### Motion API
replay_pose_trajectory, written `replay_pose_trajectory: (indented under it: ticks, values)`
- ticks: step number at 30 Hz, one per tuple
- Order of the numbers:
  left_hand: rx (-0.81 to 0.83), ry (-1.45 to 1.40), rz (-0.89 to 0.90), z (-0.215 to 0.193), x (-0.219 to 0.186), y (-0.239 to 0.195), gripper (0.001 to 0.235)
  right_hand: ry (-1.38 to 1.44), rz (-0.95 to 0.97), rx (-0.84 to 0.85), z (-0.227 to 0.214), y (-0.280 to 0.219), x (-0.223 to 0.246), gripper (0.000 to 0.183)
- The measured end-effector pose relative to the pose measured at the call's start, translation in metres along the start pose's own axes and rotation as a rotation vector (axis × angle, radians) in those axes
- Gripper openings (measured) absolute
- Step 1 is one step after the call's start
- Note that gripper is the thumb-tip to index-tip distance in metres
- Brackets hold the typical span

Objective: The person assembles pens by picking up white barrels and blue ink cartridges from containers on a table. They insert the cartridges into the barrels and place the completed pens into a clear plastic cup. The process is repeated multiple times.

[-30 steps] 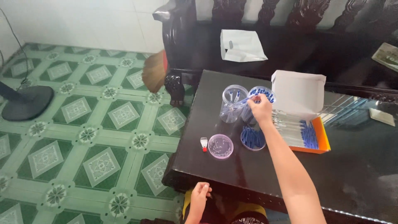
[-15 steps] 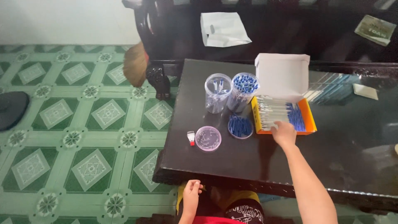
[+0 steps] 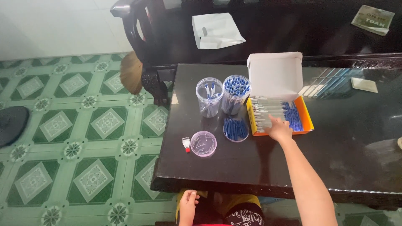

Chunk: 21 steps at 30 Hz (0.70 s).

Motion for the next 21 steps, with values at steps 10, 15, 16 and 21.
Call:
replay_pose_trajectory:
  ticks: [10,15,16,21]
  values:
    - [-0.007,0.035,-0.060,0.003,0.020,0.018,0.022,0.159,-0.199,-0.377,0.005,0.061,-0.021,0.030]
    - [-0.032,0.074,-0.070,0.000,0.034,0.032,0.021,-0.029,-0.682,-1.032,-0.025,0.077,-0.001,0.049]
    - [-0.035,0.077,-0.083,-0.003,0.038,0.027,0.021,-0.028,-0.680,-1.018,-0.020,0.080,0.000,0.049]
    - [-0.063,-0.035,-0.118,-0.003,0.037,0.032,0.020,0.031,-0.356,-0.368,-0.021,0.088,0.027,0.057]
Point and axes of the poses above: each hand's wrist, its own y-axis towards the middle knuckle, its own z-axis out of the palm, x = y × z, the point moved 8 cm from there along y, towards the middle knuckle, and after that the axes turned 9 degrees about x, right-handed, at the moved point
